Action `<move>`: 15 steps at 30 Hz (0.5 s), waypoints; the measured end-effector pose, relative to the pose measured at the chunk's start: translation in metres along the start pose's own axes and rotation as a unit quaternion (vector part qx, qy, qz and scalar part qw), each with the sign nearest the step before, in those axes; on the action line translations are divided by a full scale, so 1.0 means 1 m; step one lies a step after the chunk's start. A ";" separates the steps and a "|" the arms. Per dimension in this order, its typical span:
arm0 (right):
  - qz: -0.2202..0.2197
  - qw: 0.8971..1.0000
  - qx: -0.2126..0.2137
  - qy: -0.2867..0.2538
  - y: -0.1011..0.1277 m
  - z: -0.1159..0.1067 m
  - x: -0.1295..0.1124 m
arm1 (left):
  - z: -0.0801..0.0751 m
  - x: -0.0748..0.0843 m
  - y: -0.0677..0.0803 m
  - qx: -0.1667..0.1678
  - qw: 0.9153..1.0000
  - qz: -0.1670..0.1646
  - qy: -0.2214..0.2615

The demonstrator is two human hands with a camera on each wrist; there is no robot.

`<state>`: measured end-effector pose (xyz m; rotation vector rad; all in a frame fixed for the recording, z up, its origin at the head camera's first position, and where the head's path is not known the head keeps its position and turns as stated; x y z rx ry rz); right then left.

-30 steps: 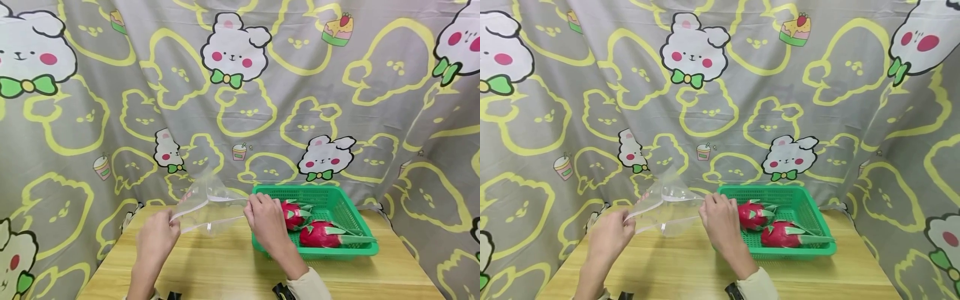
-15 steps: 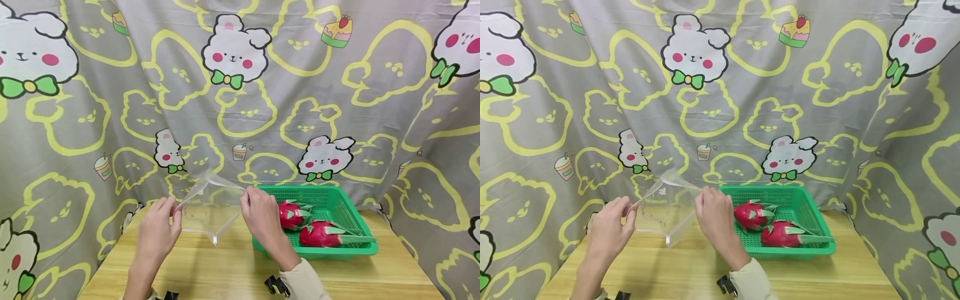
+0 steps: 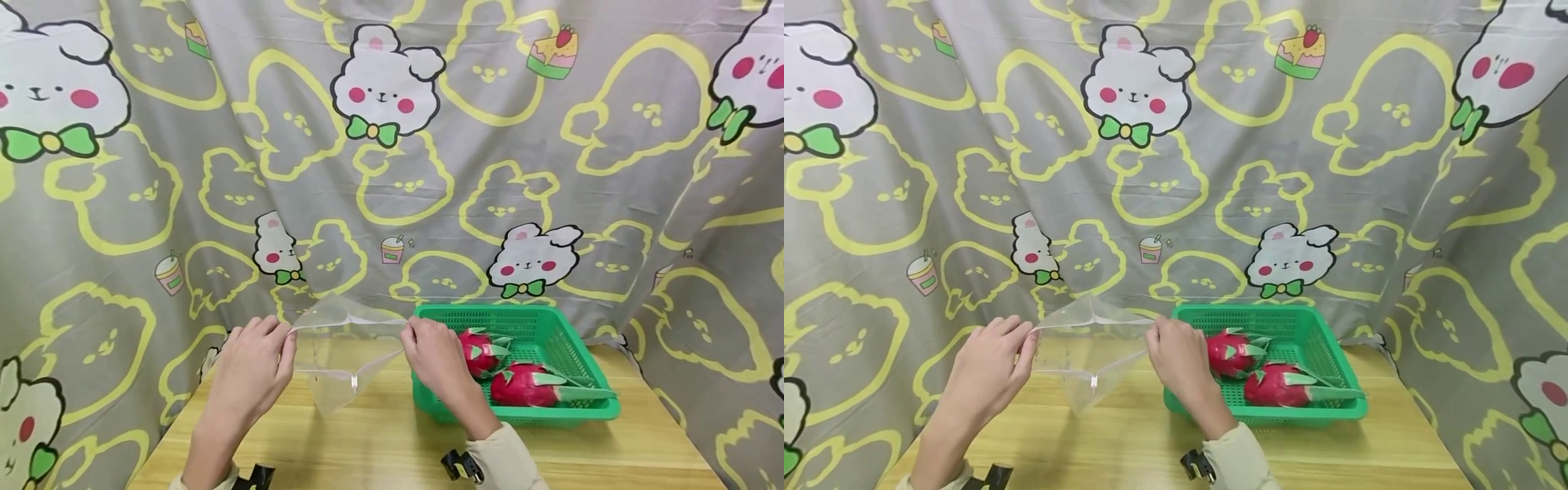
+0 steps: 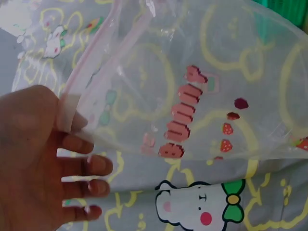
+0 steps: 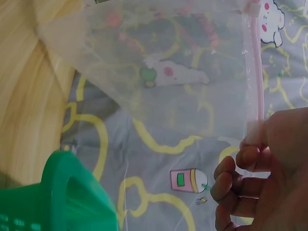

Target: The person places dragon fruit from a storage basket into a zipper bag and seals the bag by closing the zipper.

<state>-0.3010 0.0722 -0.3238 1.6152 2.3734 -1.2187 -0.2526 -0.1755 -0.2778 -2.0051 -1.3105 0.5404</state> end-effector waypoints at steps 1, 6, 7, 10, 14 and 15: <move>0.003 1.000 -0.008 -0.001 0.000 0.001 0.002 | 0.001 0.000 -0.001 -0.006 1.000 0.004 0.001; 0.010 1.000 -0.017 -0.016 -0.001 0.006 0.008 | 0.006 0.004 -0.002 -0.010 1.000 0.014 0.013; 0.006 1.000 -0.016 -0.017 -0.001 0.007 0.008 | 0.007 0.005 -0.003 -0.009 1.000 0.014 0.014; -0.007 1.000 -0.002 -0.017 -0.001 0.010 0.008 | 0.011 0.009 -0.008 0.000 1.000 0.010 0.017; -0.026 0.999 0.012 -0.016 0.001 0.014 0.005 | 0.013 0.013 -0.017 0.018 1.000 0.005 0.012; -0.027 0.999 0.008 -0.021 0.002 0.016 0.004 | 0.012 0.014 -0.019 0.021 1.000 0.004 0.009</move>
Point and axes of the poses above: each hand's wrist, its own y-axis away from the middle knuckle, its own z-axis out of the palm, x = y × z, the point moved 8 cm from there along -y, towards the middle knuckle, and after that the axes turned 2 degrees about -z, right-handed, at the moved point
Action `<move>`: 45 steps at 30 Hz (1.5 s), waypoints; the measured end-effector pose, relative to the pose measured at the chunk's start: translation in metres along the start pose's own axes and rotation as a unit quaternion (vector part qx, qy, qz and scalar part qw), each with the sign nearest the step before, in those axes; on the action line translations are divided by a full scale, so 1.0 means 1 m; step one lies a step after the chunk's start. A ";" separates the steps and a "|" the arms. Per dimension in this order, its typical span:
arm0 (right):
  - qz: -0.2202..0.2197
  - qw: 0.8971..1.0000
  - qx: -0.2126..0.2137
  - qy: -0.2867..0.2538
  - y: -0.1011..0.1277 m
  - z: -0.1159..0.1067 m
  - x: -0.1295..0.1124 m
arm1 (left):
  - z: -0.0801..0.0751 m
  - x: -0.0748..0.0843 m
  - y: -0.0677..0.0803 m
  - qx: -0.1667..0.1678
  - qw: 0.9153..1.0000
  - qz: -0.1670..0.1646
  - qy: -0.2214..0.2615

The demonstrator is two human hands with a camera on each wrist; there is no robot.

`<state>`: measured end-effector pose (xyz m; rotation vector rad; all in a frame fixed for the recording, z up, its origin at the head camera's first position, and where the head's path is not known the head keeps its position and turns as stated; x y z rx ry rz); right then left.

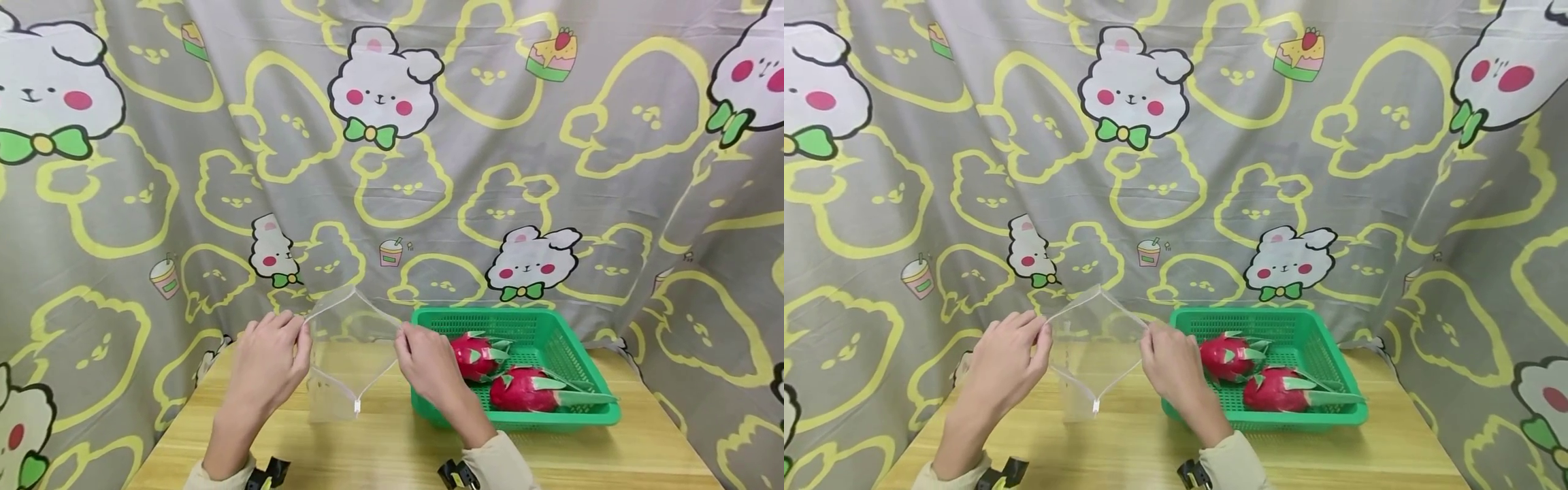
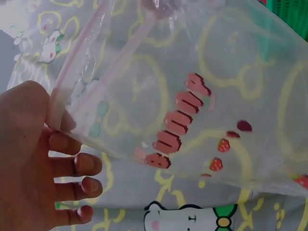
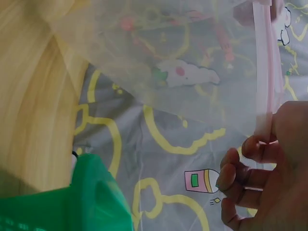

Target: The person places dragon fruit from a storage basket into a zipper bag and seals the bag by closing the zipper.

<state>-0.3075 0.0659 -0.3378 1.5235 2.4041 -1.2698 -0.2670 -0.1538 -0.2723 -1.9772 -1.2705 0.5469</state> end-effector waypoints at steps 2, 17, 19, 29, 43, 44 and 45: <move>0.003 1.000 -0.016 -0.012 0.002 0.006 -0.001 | -0.004 0.000 -0.003 0.004 1.000 -0.003 -0.005; 0.054 0.990 -0.101 -0.078 0.014 0.051 0.012 | 0.030 -0.017 0.005 -0.117 0.992 -0.050 0.016; 0.054 0.991 -0.090 -0.081 0.013 0.052 0.012 | 0.037 -0.018 0.008 -0.112 0.992 -0.055 0.025; 0.048 0.997 -0.058 -0.034 0.018 0.052 0.017 | 0.061 -0.024 0.019 -0.105 0.989 -0.084 0.062; 0.032 0.998 -0.060 0.014 0.027 0.037 0.016 | 0.074 -0.031 0.035 -0.072 0.982 -0.140 0.106; 0.032 0.997 -0.062 0.016 0.028 0.034 0.016 | 0.075 -0.031 0.036 -0.068 0.982 -0.141 0.108; 0.033 0.997 -0.066 0.019 0.028 0.031 0.017 | 0.076 -0.031 0.036 -0.061 0.982 -0.140 0.107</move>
Point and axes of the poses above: each hand's wrist, its own y-axis away from the middle knuckle, its own z-axis out of the palm, x = y × z, the point moved 8 cm from there along -y, towards the middle knuckle, and after that the axes turned 2 degrees about -z, right-handed, at the moved point
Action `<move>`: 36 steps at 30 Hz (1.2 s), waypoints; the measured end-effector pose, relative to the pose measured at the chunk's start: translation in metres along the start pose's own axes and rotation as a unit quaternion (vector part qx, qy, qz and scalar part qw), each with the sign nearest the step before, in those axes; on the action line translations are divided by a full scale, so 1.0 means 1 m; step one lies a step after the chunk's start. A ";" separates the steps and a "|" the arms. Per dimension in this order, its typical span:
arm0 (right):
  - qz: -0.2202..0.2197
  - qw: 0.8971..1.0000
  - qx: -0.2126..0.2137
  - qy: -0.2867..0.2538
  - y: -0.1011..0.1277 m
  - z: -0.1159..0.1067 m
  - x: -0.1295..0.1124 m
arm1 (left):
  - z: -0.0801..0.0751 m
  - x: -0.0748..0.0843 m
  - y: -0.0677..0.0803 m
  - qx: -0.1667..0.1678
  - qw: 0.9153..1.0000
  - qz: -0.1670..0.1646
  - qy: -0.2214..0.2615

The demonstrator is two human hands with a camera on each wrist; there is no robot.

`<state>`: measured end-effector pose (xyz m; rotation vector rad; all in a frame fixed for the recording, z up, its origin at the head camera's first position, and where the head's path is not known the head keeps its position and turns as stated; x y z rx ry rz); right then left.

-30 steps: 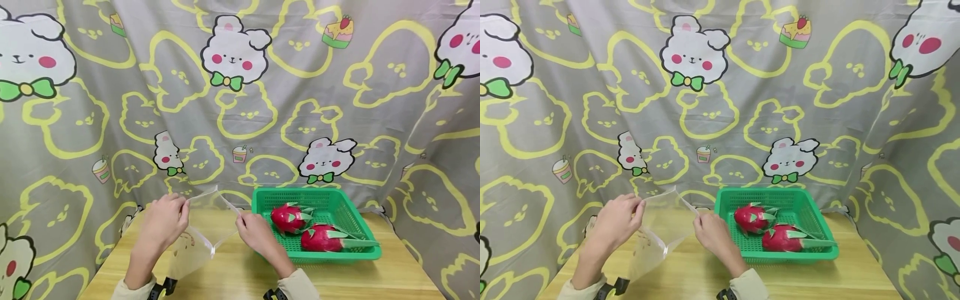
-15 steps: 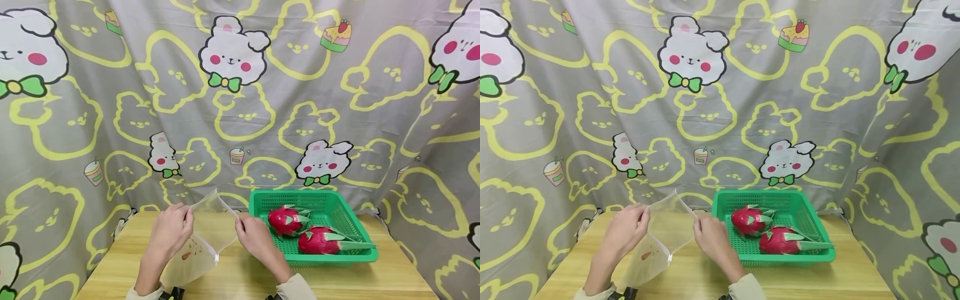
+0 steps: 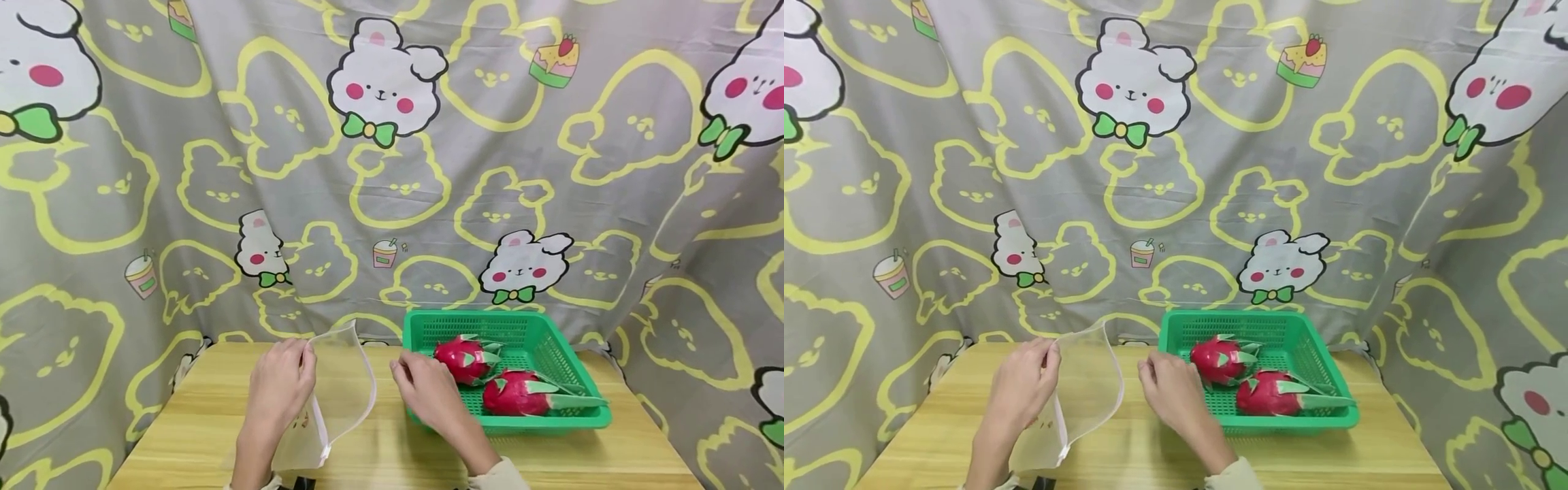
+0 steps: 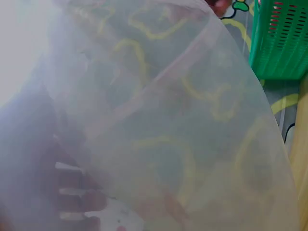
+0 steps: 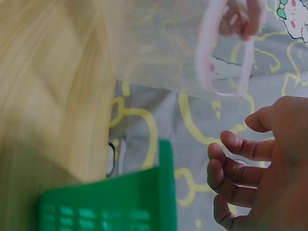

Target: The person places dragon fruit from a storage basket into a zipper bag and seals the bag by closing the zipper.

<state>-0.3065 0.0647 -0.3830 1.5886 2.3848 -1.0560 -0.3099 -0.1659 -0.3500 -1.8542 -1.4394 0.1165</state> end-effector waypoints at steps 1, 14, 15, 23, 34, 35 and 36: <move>0.000 1.000 -0.002 0.004 0.001 -0.004 0.001 | 0.000 0.000 0.000 0.008 1.000 0.002 0.000; -0.033 0.997 -0.057 0.027 0.005 -0.056 0.043 | 0.007 0.002 0.006 0.000 1.000 -0.004 -0.015; -0.039 0.997 -0.064 0.031 0.004 -0.060 0.048 | 0.007 0.002 0.006 0.002 1.000 -0.004 -0.019; -0.053 0.988 -0.129 0.069 -0.001 -0.088 0.084 | 0.008 0.008 -0.004 0.011 1.000 0.004 -0.028; -0.073 0.972 -0.208 0.086 0.003 -0.092 0.128 | 0.009 0.006 -0.004 0.011 0.999 0.004 -0.040; -0.070 0.970 -0.218 0.085 0.004 -0.091 0.132 | 0.009 0.005 -0.003 0.010 0.999 0.002 -0.041; -0.068 0.967 -0.229 0.085 0.005 -0.088 0.135 | 0.009 0.004 -0.003 0.010 0.999 -0.001 -0.042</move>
Point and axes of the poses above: each hand's wrist, its own y-axis away from the middle knuckle, its own z-axis out of the palm, x = y × z, the point moved 8 cm from there along -y, towards the middle knuckle, and after that the axes turned 2 degrees about -z, right-handed, at the moved point
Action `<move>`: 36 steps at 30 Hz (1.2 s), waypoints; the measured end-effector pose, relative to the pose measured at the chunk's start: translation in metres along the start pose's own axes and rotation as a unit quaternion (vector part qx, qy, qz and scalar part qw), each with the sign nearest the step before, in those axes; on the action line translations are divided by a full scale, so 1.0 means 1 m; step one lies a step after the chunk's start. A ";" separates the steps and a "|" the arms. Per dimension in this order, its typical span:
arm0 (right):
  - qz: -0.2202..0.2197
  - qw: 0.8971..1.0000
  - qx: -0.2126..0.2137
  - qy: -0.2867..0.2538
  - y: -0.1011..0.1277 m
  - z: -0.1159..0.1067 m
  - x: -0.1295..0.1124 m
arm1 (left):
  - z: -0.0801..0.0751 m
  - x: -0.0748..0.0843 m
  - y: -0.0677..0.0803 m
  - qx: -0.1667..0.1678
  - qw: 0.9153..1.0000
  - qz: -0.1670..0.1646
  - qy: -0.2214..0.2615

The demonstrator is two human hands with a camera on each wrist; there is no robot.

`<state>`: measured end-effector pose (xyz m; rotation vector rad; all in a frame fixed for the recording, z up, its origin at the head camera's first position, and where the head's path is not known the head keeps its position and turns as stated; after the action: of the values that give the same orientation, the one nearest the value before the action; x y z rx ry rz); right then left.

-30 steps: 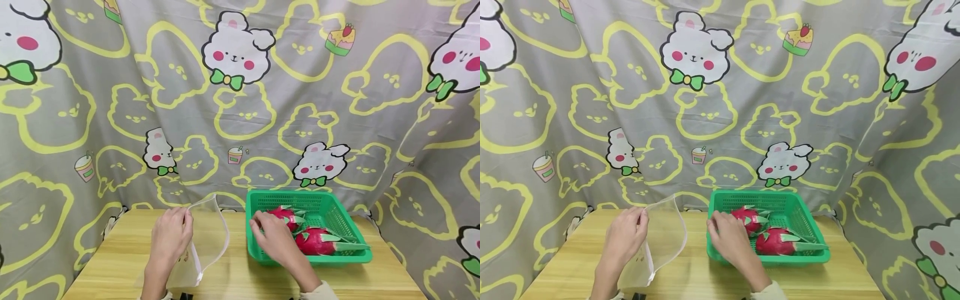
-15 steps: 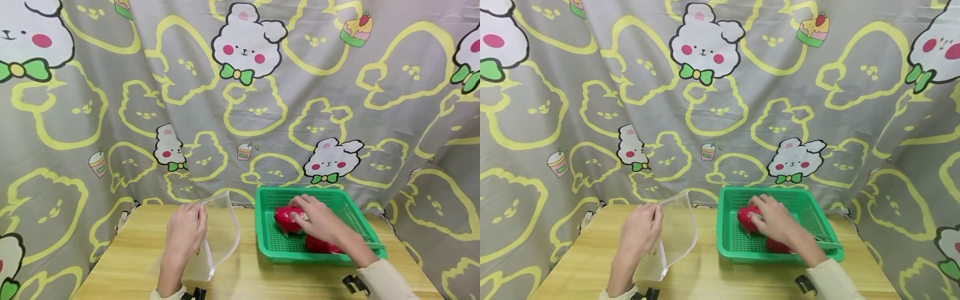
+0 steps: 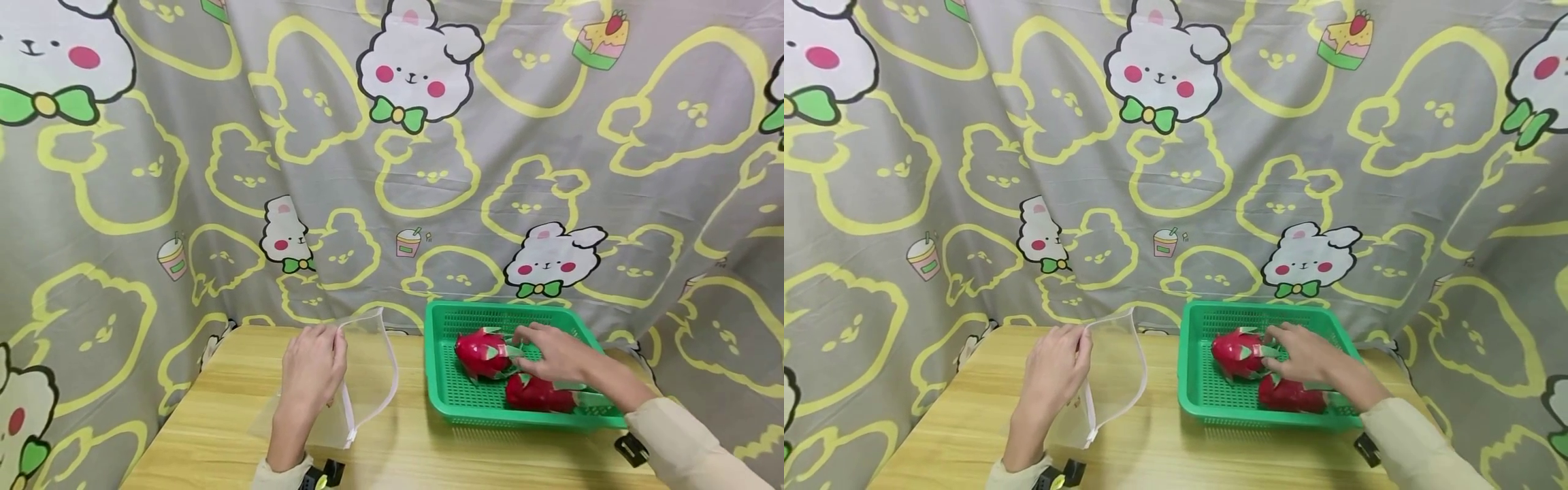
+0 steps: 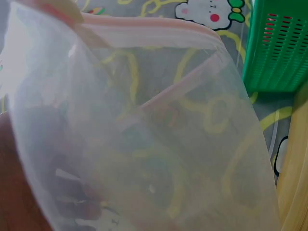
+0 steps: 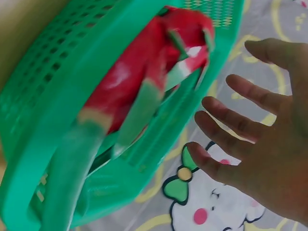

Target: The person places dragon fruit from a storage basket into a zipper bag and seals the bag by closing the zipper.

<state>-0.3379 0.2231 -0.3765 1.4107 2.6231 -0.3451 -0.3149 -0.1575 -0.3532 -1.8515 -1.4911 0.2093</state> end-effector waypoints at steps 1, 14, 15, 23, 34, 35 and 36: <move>0.002 1.000 -0.011 -0.003 0.001 0.002 0.003 | 0.000 0.000 0.000 0.000 1.000 -0.002 -0.002; 0.052 0.988 -0.136 -0.054 0.019 0.035 0.034 | 0.001 0.003 0.002 0.008 1.000 0.003 -0.002; 0.054 0.987 -0.140 -0.056 0.019 0.036 0.036 | 0.000 0.003 0.002 0.009 1.000 0.004 0.000; 0.115 0.971 -0.197 -0.067 0.017 0.051 0.047 | 0.002 0.003 0.003 0.013 1.000 0.007 0.011; 0.190 0.941 -0.267 -0.087 0.019 0.066 0.055 | 0.001 0.004 0.004 0.023 1.000 0.014 0.016; 0.189 0.940 -0.271 -0.081 0.019 0.066 0.055 | 0.001 0.004 0.004 0.022 1.000 0.014 0.017; 0.187 0.941 -0.273 -0.075 0.018 0.066 0.055 | 0.001 0.004 0.004 0.021 1.000 0.014 0.017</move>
<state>-0.3517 0.2593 -0.4556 1.5439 2.0342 0.2901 -0.3115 -0.1535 -0.3550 -1.8335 -1.4279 0.2197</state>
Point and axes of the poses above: each hand's wrist, its own y-axis away from the middle knuckle, its own z-axis out of the palm, x = y × z, the point moved 8 cm from there along -y, towards the middle knuckle, and after that the axes turned 2 degrees about -z, right-handed, at the moved point
